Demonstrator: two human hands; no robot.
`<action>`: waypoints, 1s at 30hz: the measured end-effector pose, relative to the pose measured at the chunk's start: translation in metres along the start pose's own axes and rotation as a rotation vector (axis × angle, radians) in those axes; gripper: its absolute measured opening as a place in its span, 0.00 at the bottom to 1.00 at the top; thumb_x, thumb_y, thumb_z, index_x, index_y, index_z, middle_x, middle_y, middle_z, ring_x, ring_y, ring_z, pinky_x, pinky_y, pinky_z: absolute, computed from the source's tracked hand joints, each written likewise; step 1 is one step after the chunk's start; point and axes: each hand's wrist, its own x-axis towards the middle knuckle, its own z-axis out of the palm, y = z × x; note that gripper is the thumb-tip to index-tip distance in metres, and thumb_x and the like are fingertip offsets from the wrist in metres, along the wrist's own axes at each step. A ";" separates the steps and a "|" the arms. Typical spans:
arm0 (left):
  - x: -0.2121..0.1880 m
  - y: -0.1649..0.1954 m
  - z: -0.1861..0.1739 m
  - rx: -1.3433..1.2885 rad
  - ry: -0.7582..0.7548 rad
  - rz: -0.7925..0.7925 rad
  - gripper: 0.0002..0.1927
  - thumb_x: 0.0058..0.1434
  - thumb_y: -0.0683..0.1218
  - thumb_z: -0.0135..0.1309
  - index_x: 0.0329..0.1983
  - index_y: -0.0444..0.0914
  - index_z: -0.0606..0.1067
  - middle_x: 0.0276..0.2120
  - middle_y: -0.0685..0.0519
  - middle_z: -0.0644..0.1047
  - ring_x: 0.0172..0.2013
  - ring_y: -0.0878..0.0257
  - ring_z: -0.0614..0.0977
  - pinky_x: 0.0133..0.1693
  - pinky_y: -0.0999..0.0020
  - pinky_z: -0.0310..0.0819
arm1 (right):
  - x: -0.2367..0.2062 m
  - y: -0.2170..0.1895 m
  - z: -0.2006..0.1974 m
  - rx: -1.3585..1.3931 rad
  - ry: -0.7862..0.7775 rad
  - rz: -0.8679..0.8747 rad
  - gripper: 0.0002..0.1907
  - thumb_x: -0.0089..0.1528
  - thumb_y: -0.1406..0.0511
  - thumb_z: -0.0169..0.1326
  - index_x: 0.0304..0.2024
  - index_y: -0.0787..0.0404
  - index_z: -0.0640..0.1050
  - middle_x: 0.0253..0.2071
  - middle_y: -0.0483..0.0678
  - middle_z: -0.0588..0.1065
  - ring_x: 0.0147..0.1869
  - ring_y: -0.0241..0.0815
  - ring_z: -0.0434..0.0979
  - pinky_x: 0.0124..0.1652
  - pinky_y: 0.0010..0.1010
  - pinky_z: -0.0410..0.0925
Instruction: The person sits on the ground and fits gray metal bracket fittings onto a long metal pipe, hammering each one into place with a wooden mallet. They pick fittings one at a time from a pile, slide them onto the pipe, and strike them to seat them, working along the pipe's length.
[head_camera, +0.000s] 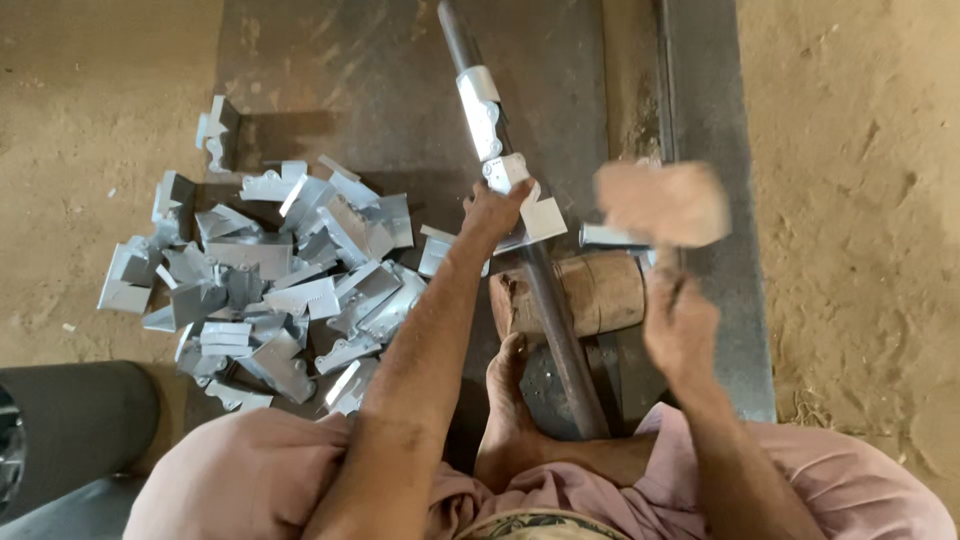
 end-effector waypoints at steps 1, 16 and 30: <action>0.001 0.004 0.004 -0.047 0.019 -0.054 0.57 0.50 0.72 0.62 0.73 0.35 0.56 0.67 0.31 0.63 0.66 0.38 0.67 0.64 0.49 0.64 | 0.000 0.007 -0.003 0.150 0.087 0.016 0.20 0.73 0.55 0.46 0.44 0.67 0.74 0.26 0.58 0.76 0.27 0.47 0.78 0.28 0.44 0.69; -0.021 0.040 0.023 -0.035 0.340 -0.164 0.49 0.49 0.78 0.53 0.61 0.38 0.75 0.55 0.39 0.78 0.58 0.40 0.76 0.59 0.47 0.67 | -0.004 0.031 0.053 0.772 0.295 0.168 0.16 0.73 0.58 0.45 0.50 0.67 0.71 0.28 0.58 0.73 0.23 0.46 0.67 0.24 0.41 0.61; -0.014 0.021 0.020 -0.424 0.126 -0.089 0.41 0.56 0.74 0.53 0.53 0.35 0.79 0.41 0.49 0.80 0.44 0.56 0.81 0.46 0.58 0.73 | 0.021 0.046 0.068 -0.104 0.114 -0.189 0.33 0.82 0.47 0.29 0.53 0.71 0.71 0.41 0.56 0.76 0.42 0.44 0.77 0.40 0.33 0.73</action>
